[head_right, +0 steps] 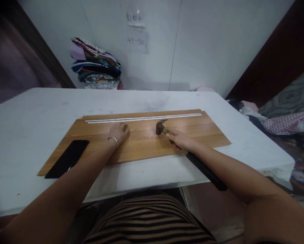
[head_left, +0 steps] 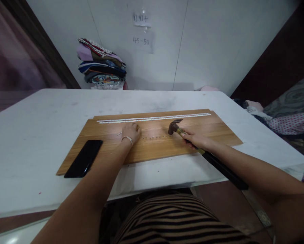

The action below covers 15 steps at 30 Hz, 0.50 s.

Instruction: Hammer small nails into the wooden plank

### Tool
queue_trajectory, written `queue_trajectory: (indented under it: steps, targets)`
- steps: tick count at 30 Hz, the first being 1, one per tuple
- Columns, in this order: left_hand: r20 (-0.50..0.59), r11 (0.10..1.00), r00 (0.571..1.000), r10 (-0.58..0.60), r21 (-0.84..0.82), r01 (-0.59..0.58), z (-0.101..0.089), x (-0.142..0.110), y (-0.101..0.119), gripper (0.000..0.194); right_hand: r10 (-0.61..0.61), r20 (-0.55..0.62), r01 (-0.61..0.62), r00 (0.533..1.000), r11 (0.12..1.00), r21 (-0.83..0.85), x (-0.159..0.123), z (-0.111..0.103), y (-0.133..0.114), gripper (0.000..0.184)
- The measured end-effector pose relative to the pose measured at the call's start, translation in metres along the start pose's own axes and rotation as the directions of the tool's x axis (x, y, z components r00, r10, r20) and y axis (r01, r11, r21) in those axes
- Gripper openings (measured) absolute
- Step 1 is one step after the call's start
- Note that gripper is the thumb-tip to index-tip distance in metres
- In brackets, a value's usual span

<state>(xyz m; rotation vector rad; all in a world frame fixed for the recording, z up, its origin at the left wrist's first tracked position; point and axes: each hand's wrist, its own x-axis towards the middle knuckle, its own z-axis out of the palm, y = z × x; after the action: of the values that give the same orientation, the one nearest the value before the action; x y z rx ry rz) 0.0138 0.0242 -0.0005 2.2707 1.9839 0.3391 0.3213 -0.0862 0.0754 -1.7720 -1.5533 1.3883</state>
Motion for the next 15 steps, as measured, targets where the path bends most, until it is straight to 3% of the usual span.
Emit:
queue_trajectory:
  steps: [3, 10, 13, 15]
  targets:
    - [0.001, 1.0, 1.0, -0.001, 0.003, 0.001, 0.001, 0.001, 0.0, 0.035, 0.064, 0.007, -0.064, 0.998, 0.997, 0.052, 0.0, 0.001, -0.001, 0.03]
    - [0.001, 0.999, 1.0, -0.013, -0.051, 0.013, 0.003, 0.005, -0.008, 0.037, 0.033, 0.0, -0.033, 0.999, 0.997, 0.076, -0.001, 0.001, -0.006, 0.031]
    - [-0.066, 0.985, 0.997, -0.026, -0.171, 0.015, -0.002, 0.001, -0.006, 0.037, -0.011, -0.026, 0.013, 1.0, 0.995, 0.095, 0.0, 0.002, -0.01, 0.036]
    - [-0.15, 0.957, 0.989, 0.011, -0.286, -0.054, -0.01, -0.006, 0.008, 0.034, -0.029, -0.054, 0.036, 0.998, 0.991, 0.132, 0.003, 0.004, -0.013, 0.042]
